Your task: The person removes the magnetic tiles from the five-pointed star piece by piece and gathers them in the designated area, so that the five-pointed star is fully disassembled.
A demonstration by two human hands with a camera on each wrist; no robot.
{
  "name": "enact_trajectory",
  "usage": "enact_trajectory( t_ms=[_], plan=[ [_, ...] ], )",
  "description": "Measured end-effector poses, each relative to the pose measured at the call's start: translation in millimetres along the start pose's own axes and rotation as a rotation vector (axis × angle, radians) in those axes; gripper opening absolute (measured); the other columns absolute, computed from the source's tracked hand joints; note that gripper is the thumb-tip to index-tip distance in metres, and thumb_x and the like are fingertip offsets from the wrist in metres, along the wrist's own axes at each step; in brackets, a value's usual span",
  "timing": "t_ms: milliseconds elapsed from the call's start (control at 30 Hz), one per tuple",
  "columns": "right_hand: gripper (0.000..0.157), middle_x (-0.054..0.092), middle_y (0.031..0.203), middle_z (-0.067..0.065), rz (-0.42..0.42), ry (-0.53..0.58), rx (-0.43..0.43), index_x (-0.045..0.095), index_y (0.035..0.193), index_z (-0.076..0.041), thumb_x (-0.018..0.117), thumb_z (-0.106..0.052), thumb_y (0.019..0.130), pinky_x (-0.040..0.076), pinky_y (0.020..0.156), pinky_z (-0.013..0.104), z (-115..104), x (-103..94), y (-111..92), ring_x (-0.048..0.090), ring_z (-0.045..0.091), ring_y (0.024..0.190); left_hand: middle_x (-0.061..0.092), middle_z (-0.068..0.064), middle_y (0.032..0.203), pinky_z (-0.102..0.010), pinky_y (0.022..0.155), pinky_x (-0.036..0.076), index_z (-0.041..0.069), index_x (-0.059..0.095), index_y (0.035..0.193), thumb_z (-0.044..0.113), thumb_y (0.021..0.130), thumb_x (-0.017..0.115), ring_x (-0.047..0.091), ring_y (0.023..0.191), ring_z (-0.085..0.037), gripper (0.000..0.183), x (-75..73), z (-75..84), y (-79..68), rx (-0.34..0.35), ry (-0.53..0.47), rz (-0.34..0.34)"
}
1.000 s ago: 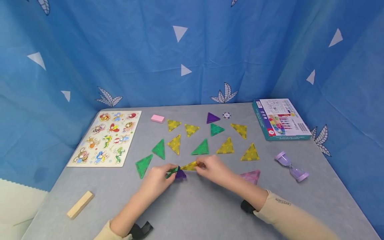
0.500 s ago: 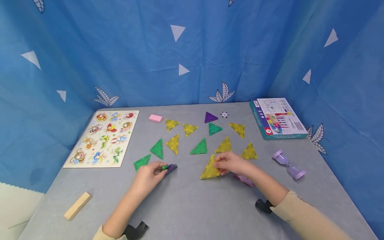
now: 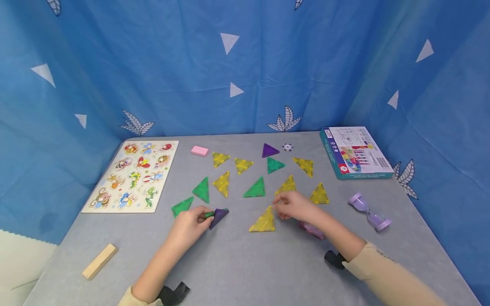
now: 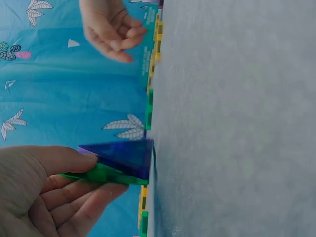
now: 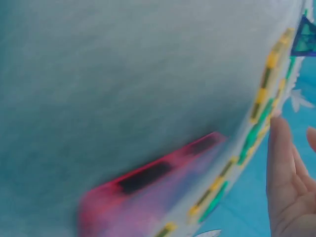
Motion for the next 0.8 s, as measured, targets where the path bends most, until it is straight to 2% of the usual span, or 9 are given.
enact_trajectory(
  t_ms=[67, 133, 200, 267, 367, 467, 600, 800],
  plan=[
    [0.029, 0.066, 0.088, 0.007, 0.052, -0.096, -0.091, 0.062, 0.112, 0.001, 0.06, -0.02, 0.092, 0.053, 0.069, 0.033, -13.7, 2.9, -1.7, 0.062, 0.019, 0.079, 0.069, 0.002, 0.078, -0.019, 0.057, 0.049, 0.013, 0.071, 0.093, 0.015, 0.082, 0.072, 0.063, 0.069, -0.006, 0.012, -0.6, 0.4, 0.3, -0.002, -0.027, -0.006],
    [0.028, 0.066, 0.097, 0.006, 0.093, -0.17, -0.185, 0.064, 0.113, -0.004, 0.063, -0.02, 0.09, 0.052, 0.075, 0.034, -30.3, 11.0, -4.9, 0.061, 0.02, 0.088, 0.068, 0.004, 0.077, -0.019, 0.056, 0.048, 0.015, 0.071, 0.092, 0.016, 0.082, 0.071, 0.062, 0.068, -0.005, 0.01, -0.5, 1.7, 0.5, -0.012, -0.102, -0.034],
    [0.032, 0.065, 0.107, 0.004, 0.126, -0.242, -0.283, 0.063, 0.116, -0.009, 0.066, -0.024, 0.088, 0.051, 0.081, 0.034, -48.6, 21.3, -9.4, 0.06, 0.018, 0.097, 0.068, 0.006, 0.078, -0.02, 0.056, 0.049, 0.017, 0.071, 0.093, 0.018, 0.083, 0.071, 0.062, 0.068, -0.004, 0.01, 1.1, 4.6, 0.3, -0.034, -0.225, -0.091],
    [0.038, 0.063, 0.115, 0.003, 0.135, -0.27, -0.35, 0.062, 0.119, -0.011, 0.068, -0.028, 0.086, 0.05, 0.084, 0.036, -65.2, 31.8, -14.0, 0.059, 0.017, 0.103, 0.069, 0.004, 0.08, -0.023, 0.056, 0.049, 0.016, 0.071, 0.093, 0.019, 0.084, 0.07, 0.065, 0.071, -0.009, 0.01, 4.3, 9.9, -0.4, -0.058, -0.371, -0.163],
    [0.039, 0.063, 0.111, -0.005, 0.134, -0.299, -0.434, 0.063, 0.116, -0.017, 0.07, -0.036, 0.082, 0.051, 0.082, 0.034, -82.3, 44.8, -16.9, 0.059, 0.014, 0.099, 0.069, 0.0, 0.081, -0.025, 0.055, 0.049, 0.015, 0.071, 0.094, 0.022, 0.085, 0.07, 0.067, 0.073, -0.021, 0.012, 8.4, 20.4, -3.8, -0.105, -0.552, -0.263],
    [0.025, 0.061, 0.099, -0.013, 0.117, -0.269, -0.484, 0.066, 0.103, -0.022, 0.07, -0.035, 0.082, 0.051, 0.077, 0.031, -89.4, 52.7, -16.3, 0.059, 0.01, 0.09, 0.07, -0.004, 0.078, -0.025, 0.052, 0.046, 0.014, 0.071, 0.094, 0.023, 0.085, 0.07, 0.065, 0.071, -0.031, 0.013, 9.4, 29.9, -7.0, -0.131, -0.643, -0.316],
    [0.011, 0.06, 0.088, -0.013, 0.117, -0.165, -0.479, 0.066, 0.091, -0.021, 0.072, -0.024, 0.081, 0.052, 0.071, 0.027, -89.6, 52.7, -15.9, 0.059, 0.005, 0.079, 0.07, -0.005, 0.079, -0.029, 0.055, 0.05, 0.012, 0.071, 0.094, 0.021, 0.085, 0.07, 0.065, 0.072, -0.032, 0.013, 6.5, 32.2, -8.0, -0.144, -0.677, -0.317],
    [0.013, 0.063, 0.082, -0.002, 0.135, 0.046, -0.29, 0.066, 0.089, -0.015, 0.069, -0.027, 0.085, 0.053, 0.065, 0.034, -77.8, 35.0, -5.9, 0.059, 0.015, 0.072, 0.07, -0.004, 0.083, -0.041, 0.069, 0.053, 0.009, 0.07, 0.1, 0.02, 0.086, 0.068, 0.067, 0.08, -0.026, 0.018, -7.3, 12.0, -10.5, -0.2, -0.637, -0.284]
  ],
)
Point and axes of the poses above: each hand's wrist, its own y-axis towards the middle knuckle, its own x-axis out of the palm, z = x × y, the point moved 5 cm from there along y, towards the middle knuckle
